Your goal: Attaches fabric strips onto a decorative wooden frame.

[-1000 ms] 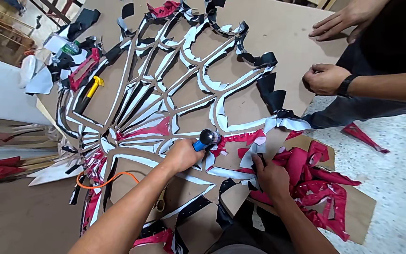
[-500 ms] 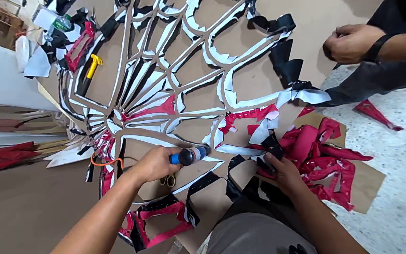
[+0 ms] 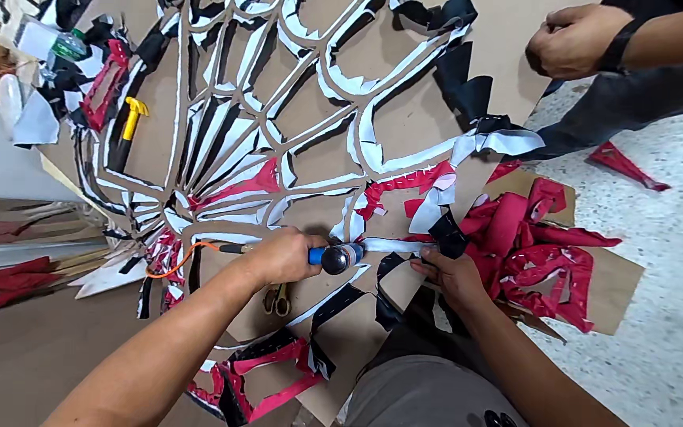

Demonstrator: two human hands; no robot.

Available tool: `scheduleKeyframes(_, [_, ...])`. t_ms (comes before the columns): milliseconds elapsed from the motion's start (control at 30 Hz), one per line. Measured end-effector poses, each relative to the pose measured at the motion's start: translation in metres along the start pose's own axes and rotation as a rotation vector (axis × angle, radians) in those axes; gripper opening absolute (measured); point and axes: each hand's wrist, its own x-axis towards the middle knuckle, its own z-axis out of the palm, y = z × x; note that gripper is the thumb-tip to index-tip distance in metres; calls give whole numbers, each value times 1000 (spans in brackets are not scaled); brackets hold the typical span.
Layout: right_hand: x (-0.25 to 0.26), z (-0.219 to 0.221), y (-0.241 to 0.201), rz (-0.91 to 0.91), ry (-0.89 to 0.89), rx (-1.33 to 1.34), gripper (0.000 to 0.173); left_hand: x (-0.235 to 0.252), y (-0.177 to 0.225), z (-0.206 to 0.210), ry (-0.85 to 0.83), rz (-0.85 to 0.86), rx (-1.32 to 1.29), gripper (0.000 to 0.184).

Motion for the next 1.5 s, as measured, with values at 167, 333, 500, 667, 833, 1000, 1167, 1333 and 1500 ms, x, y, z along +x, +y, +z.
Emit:
scheduleKeyframes(167, [-1,1,1,2,7,1,25,4,4,0,-19,-8,70,23])
scheduleKeyframes(333, [-1,-2,2,-14,-9,19,27,2,6,6,-11,-19,56,25])
scheduleKeyframes(500, [-3,-3,5,-19,-22,2,28,5,17,7,34,35,61,19])
scheduleKeyframes(667, [-3,-4,5,-12,-32,14,28,2,23,9,59,47,47,19])
scheduleKeyframes(833, [-4,-4,5,-18,-41,6,30,8,43,10,53,41,47,25])
scheduleKeyframes(1000, [-4,-5,3,-17,-44,19,30,12,51,5,42,32,48,23])
scheduleKeyframes(1167, [-4,-5,3,-18,-54,17,32,18,64,4,57,63,37,21])
scheduleKeyframes(1333, [-2,-14,-10,20,-130,-78,34,10,66,5,101,-13,-61,22])
scheduleKeyframes(1500, [-6,-56,-51,-105,-82,-504,35,-33,46,26,387,-342,-409,40])
